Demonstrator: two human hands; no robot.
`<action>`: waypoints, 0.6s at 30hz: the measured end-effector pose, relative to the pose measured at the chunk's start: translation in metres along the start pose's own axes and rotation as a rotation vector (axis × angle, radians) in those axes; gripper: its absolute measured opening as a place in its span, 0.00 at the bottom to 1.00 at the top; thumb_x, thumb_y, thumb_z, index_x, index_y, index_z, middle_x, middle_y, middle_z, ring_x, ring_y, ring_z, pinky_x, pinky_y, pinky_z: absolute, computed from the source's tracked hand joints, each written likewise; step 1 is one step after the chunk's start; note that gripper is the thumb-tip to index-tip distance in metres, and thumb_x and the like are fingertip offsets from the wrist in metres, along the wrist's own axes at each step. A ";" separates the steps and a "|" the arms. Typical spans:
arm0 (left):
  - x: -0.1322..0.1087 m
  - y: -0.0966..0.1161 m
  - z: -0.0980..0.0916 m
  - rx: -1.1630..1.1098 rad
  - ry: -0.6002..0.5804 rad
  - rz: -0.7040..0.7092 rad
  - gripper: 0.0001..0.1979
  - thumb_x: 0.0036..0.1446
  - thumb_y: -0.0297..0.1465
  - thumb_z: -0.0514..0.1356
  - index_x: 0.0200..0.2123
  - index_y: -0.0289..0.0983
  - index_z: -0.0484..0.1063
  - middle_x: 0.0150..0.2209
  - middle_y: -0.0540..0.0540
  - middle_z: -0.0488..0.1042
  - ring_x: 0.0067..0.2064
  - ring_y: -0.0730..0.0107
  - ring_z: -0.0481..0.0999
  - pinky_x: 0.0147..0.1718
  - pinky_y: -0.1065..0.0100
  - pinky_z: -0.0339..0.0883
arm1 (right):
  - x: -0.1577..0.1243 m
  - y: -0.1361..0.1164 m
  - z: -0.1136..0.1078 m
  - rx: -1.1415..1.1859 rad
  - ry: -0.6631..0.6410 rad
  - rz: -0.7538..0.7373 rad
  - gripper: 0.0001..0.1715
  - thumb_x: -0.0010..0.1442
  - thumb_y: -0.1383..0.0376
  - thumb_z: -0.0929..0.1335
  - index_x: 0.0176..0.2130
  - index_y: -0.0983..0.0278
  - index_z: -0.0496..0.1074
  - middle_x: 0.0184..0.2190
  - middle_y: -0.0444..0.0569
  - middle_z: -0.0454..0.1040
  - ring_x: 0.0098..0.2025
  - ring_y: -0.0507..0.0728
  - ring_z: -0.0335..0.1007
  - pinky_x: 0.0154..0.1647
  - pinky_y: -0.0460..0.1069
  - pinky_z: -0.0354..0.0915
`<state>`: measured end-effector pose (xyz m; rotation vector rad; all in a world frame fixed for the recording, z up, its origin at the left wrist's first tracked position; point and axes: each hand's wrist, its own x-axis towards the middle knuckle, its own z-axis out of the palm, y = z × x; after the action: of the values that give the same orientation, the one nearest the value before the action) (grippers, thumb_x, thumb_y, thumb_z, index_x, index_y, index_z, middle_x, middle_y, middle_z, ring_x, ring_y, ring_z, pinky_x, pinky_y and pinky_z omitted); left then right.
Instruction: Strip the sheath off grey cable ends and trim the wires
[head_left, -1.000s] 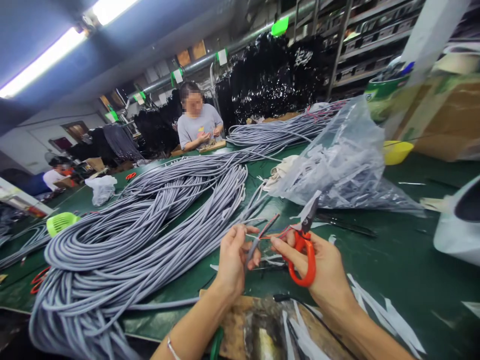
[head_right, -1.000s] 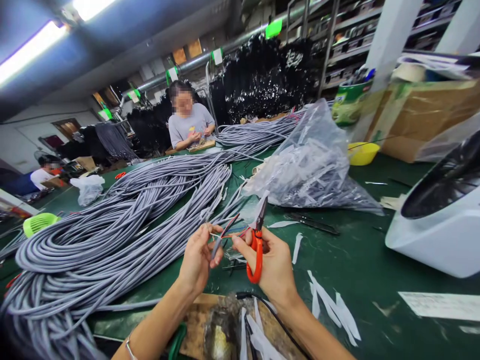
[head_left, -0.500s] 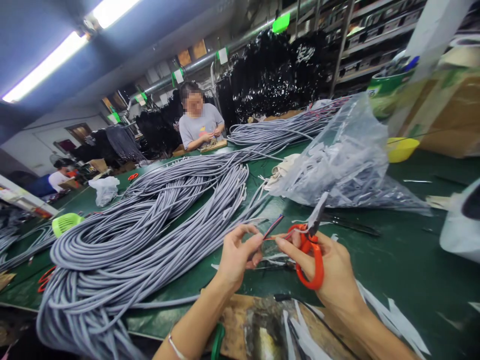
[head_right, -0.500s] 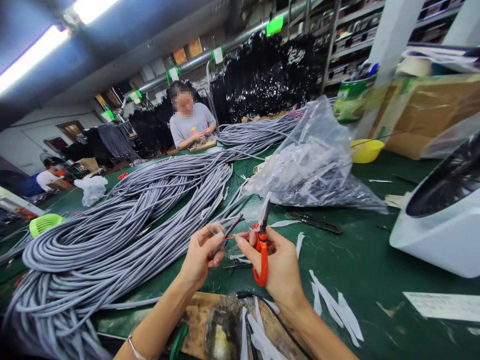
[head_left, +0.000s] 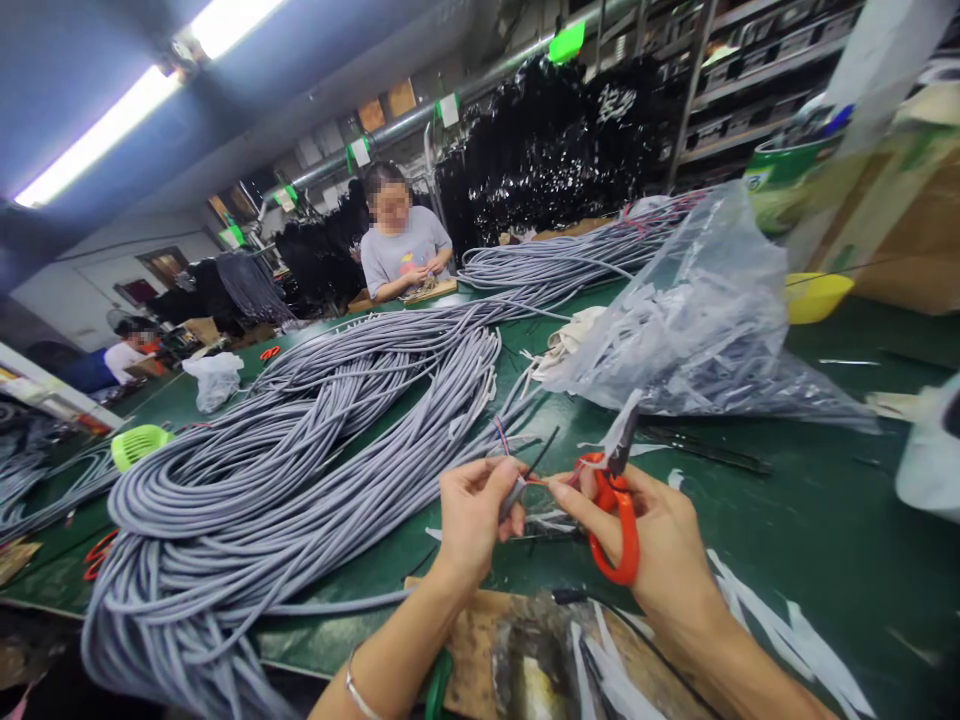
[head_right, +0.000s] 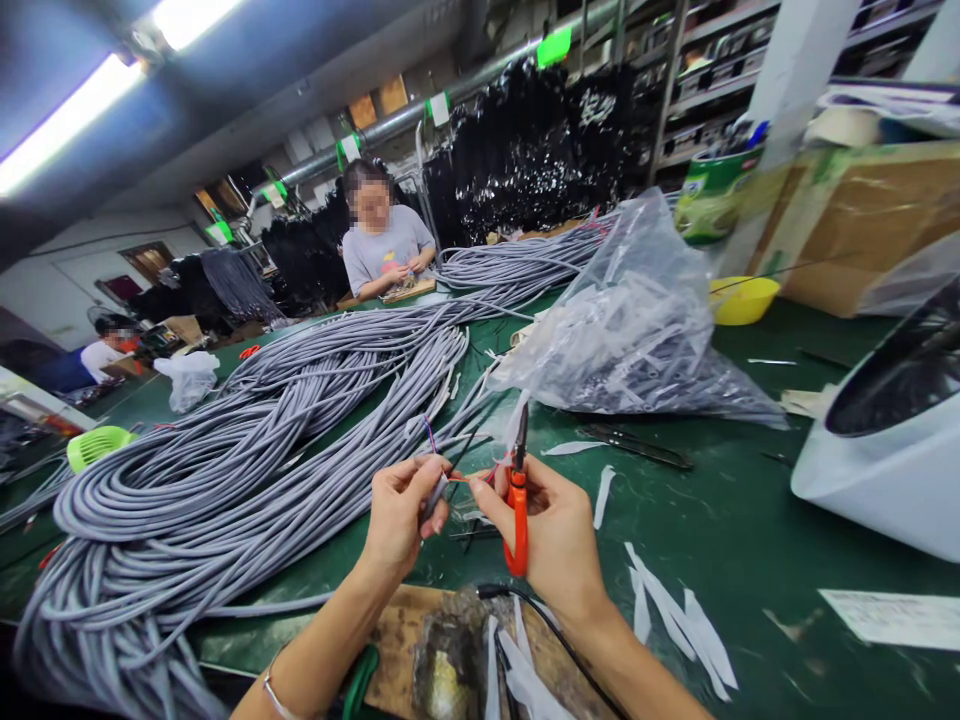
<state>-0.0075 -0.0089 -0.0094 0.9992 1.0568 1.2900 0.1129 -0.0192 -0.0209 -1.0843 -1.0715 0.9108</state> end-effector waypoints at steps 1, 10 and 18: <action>0.000 0.001 -0.001 0.003 -0.038 0.001 0.21 0.38 0.45 0.66 0.21 0.31 0.70 0.15 0.53 0.64 0.10 0.85 0.56 0.09 0.77 0.39 | 0.001 0.002 0.000 0.008 0.015 -0.004 0.20 0.38 0.53 0.73 0.17 0.63 0.65 0.17 0.45 0.69 0.19 0.51 0.62 0.18 0.45 0.60; -0.002 0.019 -0.019 0.058 -0.431 -0.063 0.14 0.42 0.35 0.68 0.30 0.33 0.70 0.22 0.52 0.66 0.18 0.83 0.59 0.17 0.77 0.51 | 0.005 0.003 -0.010 0.044 -0.011 0.087 0.21 0.40 0.51 0.72 0.18 0.63 0.62 0.15 0.41 0.64 0.16 0.49 0.58 0.15 0.44 0.56; -0.001 0.015 -0.026 0.166 -0.198 0.391 0.14 0.50 0.37 0.62 0.20 0.35 0.65 0.20 0.53 0.61 0.18 0.80 0.57 0.19 0.73 0.53 | -0.001 0.002 -0.013 -0.490 -0.140 -0.407 0.18 0.55 0.54 0.64 0.21 0.61 0.61 0.16 0.40 0.62 0.17 0.49 0.58 0.17 0.43 0.56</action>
<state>-0.0364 -0.0092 -0.0007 1.4832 0.8511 1.3937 0.1254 -0.0230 -0.0250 -1.1447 -1.6164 0.4071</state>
